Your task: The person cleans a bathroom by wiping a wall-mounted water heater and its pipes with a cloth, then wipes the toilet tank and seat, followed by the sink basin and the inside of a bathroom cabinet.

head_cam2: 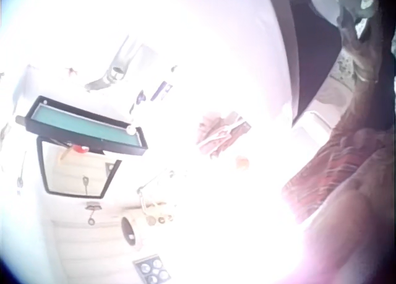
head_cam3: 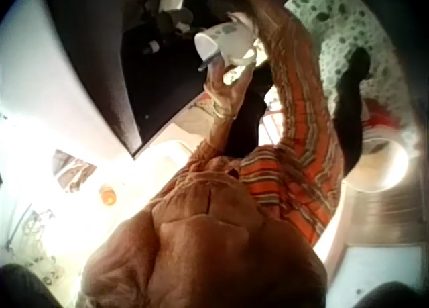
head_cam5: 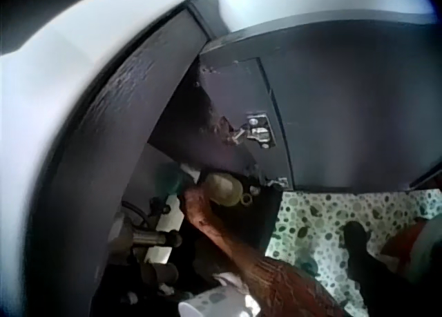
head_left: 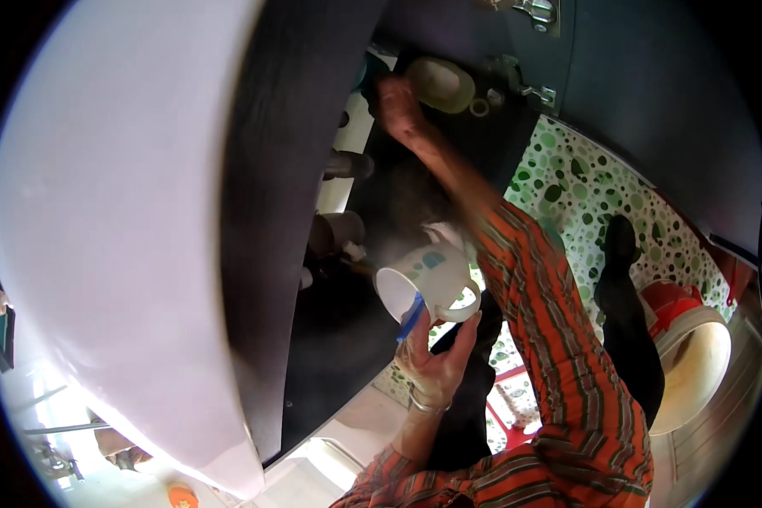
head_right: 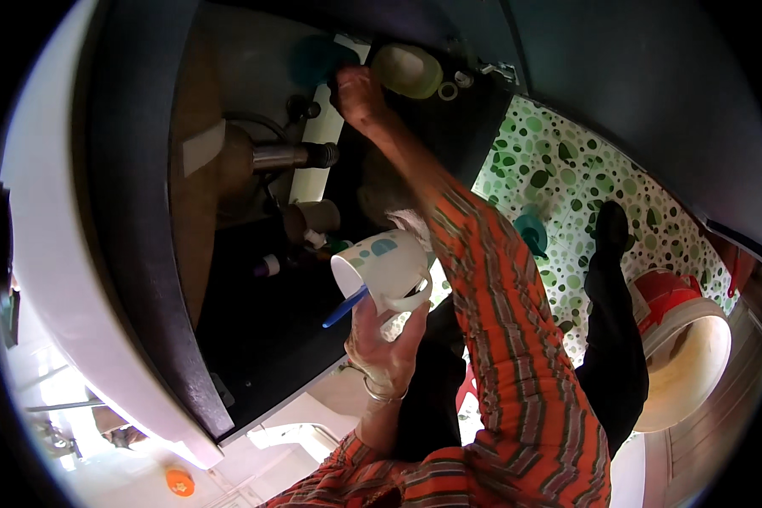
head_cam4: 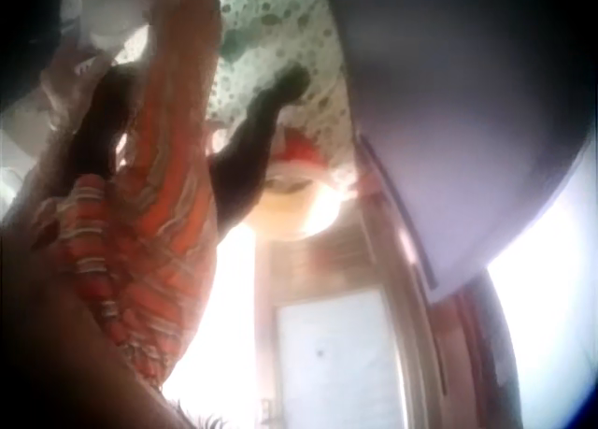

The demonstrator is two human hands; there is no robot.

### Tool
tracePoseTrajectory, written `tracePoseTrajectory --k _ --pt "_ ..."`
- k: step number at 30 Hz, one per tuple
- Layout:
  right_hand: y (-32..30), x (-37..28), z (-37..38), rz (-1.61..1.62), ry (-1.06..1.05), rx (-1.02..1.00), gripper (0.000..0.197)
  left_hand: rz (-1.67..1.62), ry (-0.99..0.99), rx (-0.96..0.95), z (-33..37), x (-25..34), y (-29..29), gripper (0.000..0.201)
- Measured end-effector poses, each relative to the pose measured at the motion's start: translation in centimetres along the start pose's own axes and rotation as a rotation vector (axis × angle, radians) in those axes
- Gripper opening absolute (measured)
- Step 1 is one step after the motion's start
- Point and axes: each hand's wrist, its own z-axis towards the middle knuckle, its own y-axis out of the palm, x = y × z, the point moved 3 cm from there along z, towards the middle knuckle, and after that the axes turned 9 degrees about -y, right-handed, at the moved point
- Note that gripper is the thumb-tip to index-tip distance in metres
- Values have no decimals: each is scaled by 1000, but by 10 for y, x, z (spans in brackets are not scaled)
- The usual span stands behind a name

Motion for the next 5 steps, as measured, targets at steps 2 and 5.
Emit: tracePoseTrajectory --k 2,5 --pt "-39 -29 -11 3 350 204 25 34 71 -32 1 7 6 58" --pt "-39 -44 -41 457 362 273 30 43 21 -42 5 8 7 60"
